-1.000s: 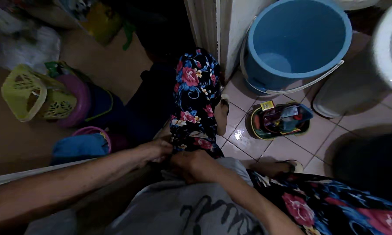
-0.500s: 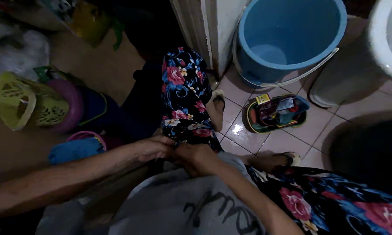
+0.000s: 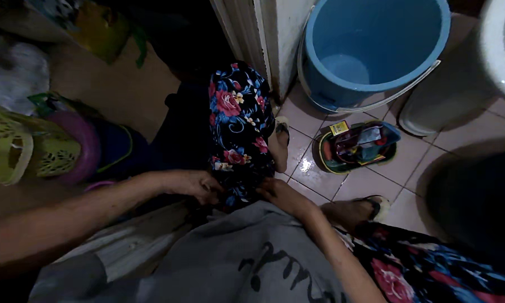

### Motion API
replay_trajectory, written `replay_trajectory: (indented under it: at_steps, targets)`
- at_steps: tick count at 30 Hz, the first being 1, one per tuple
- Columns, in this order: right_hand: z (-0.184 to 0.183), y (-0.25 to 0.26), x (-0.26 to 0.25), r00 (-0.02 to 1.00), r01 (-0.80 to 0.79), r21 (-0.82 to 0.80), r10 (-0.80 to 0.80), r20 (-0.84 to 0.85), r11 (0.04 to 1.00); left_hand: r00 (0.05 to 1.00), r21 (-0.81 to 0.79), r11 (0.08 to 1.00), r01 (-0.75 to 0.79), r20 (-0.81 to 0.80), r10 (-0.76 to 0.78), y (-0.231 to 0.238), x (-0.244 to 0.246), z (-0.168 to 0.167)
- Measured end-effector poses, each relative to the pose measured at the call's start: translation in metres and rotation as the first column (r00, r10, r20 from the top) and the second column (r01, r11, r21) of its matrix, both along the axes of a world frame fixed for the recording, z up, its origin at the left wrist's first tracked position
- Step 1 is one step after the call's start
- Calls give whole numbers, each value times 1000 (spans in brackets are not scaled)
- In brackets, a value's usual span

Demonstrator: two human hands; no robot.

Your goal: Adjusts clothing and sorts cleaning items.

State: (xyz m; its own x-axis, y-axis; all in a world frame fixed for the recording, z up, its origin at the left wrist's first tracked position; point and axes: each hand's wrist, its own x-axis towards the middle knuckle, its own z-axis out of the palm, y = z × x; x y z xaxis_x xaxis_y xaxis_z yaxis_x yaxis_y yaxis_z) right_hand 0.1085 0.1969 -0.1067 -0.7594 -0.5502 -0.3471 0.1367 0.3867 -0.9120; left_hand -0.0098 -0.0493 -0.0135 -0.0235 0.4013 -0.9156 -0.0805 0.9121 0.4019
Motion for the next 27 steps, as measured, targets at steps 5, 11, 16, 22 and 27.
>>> replay_trajectory:
  at_steps: [5,11,16,22,27]
  targets:
    - [1,-5,-5,999,41,65,-40,-21,997,974,-4,980,-199,108,198,-20,-26,-6]
    - [-3,0,4,973,183,-74,-192,-128,980,998,101,993,64,-8,-63,-6,-39,2]
    - [-5,5,5,975,196,-117,-206,-78,973,997,293,954,57,30,-69,-21,-28,-19]
    - [-4,6,7,935,348,-24,-349,-64,937,995,263,965,9,91,-34,-13,-51,-24]
    - [24,18,9,878,382,165,-301,-372,910,996,373,927,-35,-68,65,9,-88,-1]
